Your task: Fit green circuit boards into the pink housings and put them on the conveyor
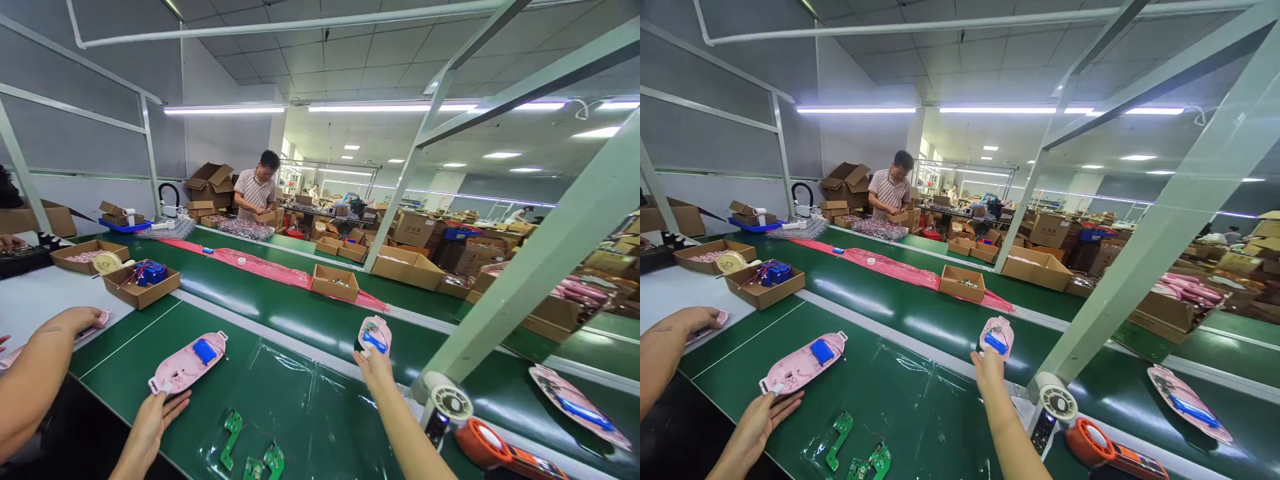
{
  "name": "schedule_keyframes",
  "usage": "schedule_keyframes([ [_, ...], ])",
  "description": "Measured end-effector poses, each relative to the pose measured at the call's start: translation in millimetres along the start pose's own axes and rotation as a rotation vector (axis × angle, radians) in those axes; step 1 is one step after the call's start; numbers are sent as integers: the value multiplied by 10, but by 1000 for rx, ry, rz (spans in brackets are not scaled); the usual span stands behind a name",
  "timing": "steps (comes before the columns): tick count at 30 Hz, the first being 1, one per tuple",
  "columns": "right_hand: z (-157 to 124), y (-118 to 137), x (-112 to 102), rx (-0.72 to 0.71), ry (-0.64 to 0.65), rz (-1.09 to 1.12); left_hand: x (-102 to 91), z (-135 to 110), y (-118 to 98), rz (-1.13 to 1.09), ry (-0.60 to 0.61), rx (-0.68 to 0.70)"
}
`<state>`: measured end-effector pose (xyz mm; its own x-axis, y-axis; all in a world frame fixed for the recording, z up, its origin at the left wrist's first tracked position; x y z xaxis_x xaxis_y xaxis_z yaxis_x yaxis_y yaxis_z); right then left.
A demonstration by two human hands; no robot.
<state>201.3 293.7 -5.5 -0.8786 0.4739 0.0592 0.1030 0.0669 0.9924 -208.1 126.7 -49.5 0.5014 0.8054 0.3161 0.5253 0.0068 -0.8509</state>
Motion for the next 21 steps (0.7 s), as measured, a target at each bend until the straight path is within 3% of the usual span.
schedule_keyframes([
  [2,-385,-65,2,-169,219,-106,36,49,-60,-17,-36,21],
  [6,-1271,-188,22,-486,848,-377,67,-19,-220,-101,-42,82],
  [8,-1569,-228,62,-613,997,-506,80,-120,-329,-131,-37,121],
  [12,-1790,-256,305,-723,1048,-759,16,-372,-454,-137,-13,191],
  [14,-1830,-263,505,-735,1045,-877,-75,-510,-403,-82,25,136],
  [17,-1929,-319,846,-702,1018,-1061,-140,-646,-315,125,217,51],
  [19,-2020,-394,1055,-664,969,-1168,-38,-599,-392,252,340,108],
  [21,-2107,-484,1220,-628,924,-1225,199,-413,-595,283,379,182],
])
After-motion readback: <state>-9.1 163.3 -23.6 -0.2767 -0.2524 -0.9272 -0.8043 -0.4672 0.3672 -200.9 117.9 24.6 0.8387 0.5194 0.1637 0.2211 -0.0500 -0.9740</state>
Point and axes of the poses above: each hand's wrist, its own z-axis towards the middle knuckle, its own x-axis out of the palm, y = z × x, the point moved 1 cm from there along z, towards the middle knuckle, and after that the axes turned 6 degrees about -y, right-handed, at the moved point
